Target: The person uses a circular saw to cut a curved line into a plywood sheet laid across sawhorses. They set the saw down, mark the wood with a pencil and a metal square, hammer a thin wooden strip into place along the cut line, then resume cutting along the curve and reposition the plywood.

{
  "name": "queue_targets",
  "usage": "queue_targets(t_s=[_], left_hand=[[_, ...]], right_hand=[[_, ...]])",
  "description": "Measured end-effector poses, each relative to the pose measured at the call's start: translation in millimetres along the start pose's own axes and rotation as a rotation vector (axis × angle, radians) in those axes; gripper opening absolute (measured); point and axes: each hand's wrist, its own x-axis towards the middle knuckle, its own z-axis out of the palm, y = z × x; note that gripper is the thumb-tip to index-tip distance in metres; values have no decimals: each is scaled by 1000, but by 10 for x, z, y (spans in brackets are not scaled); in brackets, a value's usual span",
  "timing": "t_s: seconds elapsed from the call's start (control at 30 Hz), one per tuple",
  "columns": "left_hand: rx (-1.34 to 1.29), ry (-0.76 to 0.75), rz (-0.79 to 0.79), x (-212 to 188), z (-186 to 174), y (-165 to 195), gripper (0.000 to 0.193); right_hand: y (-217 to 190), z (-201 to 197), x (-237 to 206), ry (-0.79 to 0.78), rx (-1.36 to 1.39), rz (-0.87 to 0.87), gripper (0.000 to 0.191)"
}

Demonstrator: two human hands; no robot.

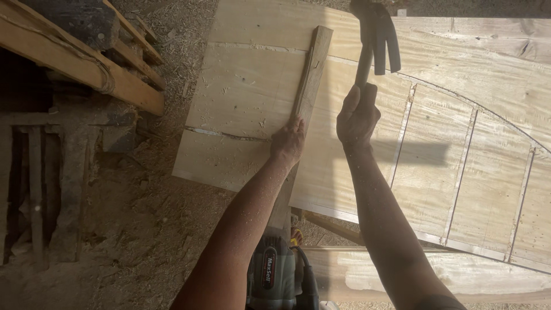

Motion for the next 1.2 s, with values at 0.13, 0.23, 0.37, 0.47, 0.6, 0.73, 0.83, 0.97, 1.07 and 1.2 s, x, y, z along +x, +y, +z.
queue_targets(t_s=[0.13,0.23,0.37,0.47,0.6,0.73,0.83,0.97,1.07,1.2], left_hand=[[-59,12,-11,-9,-46,33,50],[-76,-31,-70,1,-66,11,53],[40,17,66,-1,-64,-8,61],[-75,-32,-53,-21,-52,-16,48],[86,157,111,-171,-44,-53,52],[29,152,73,-511,-73,-74,62],[-96,210,73,-818,-92,-47,66],[-185,243,32,-1220,-28,0,51],[-202,155,-63,-1567,70,-28,47],[-206,123,-119,-1977,175,-77,53]], right_hand=[[213,236,-57,-412,-291,423,41],[209,194,-94,-397,-235,491,43],[122,-74,-277,-337,-179,472,44],[159,-350,-559,-268,-249,515,42],[440,-900,-999,-117,-412,515,41],[802,-1561,-1395,-19,-565,620,42],[1046,-1914,-1607,-24,-663,693,40],[1251,-2196,-1857,-25,-658,814,39],[1285,-2284,-1944,-67,-695,810,41],[1162,-2273,-1991,-54,-574,823,39]])
